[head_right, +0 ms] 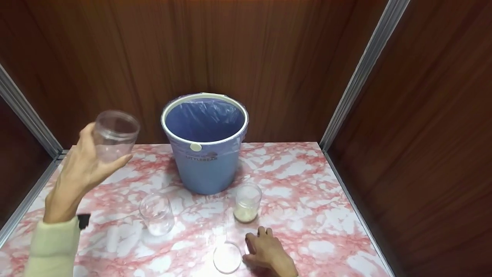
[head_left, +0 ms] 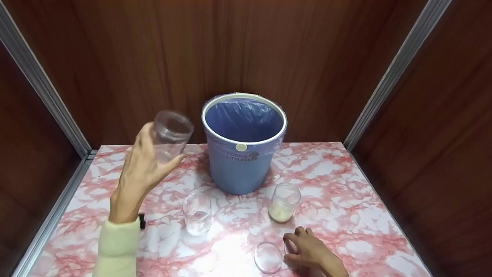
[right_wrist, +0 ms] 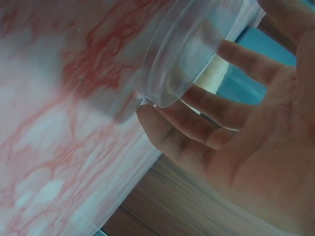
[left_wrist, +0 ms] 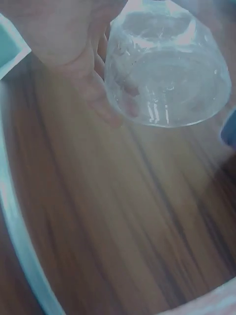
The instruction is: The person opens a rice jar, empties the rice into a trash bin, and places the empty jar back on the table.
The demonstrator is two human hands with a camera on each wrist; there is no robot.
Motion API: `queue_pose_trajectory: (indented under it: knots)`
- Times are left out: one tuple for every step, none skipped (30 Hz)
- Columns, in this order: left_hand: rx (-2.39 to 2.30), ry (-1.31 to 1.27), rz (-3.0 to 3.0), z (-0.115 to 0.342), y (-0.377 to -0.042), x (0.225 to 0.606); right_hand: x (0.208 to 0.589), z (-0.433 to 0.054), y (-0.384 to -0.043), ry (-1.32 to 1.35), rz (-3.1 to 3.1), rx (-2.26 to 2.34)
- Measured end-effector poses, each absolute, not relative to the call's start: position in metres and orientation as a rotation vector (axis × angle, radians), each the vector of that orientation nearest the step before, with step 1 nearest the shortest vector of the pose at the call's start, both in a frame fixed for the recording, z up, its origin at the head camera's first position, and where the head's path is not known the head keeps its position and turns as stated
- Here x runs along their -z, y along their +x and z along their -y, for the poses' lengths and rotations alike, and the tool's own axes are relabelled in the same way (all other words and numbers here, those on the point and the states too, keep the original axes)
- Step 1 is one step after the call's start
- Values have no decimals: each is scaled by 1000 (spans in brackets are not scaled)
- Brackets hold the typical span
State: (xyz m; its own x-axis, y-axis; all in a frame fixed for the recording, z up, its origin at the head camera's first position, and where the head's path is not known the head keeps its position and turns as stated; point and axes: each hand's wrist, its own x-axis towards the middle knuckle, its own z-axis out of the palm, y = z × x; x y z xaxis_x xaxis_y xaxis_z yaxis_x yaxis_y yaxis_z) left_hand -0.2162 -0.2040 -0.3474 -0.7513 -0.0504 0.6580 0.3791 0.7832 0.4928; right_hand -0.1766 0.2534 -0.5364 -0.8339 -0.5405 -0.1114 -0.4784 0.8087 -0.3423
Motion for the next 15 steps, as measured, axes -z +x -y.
queue_pose_trajectory:
  knots:
    - [849, -208, 2286, 207, -213, 355, 537, -253, -177, -795, -2792, 450]
    - [869, -172, 2284, 209, -209, 362, 537, -253, -177, -793, -2791, 445]
    - [888, -144, 2282, 212, -206, 369, 537, -253, -177, -793, -2789, 441]
    - [899, -111, 2281, 214, -203, 377, 537, -253, -177, -792, -2787, 437]
    - [906, -73, 2282, 217, -200, 384, 537, -253, -177, -792, -2783, 431]
    - [906, -38, 2284, 219, -198, 392, 537, -253, -177, -794, -2783, 423]
    - [903, -11, 2278, 221, -196, 400, 537, -253, -178, -792, -2782, 417]
    - [898, 18, 2274, 223, -194, 407, 537, -253, -178, -795, -2780, 414]
    - [895, 40, 2266, 225, -192, 415, 537, -254, -178, -796, -2781, 413]
    - [894, 65, 2258, 226, -191, 422, 537, -254, -178, -798, -2782, 416]
    - [895, 90, 2253, 228, -189, 429, 537, -254, -178, -802, -2784, 417]
    - [895, 112, 2249, 229, -188, 437, 537, -254, -178, -804, -2785, 418]
    - [898, 135, 2246, 230, -187, 444, 536, -254, -179, -808, -2787, 420]
    - [904, 160, 2249, 231, -185, 451, 536, -254, -179, -813, -2787, 423]
    - [913, 179, 2252, 232, -184, 458, 536, -254, -179, -815, -2788, 422]
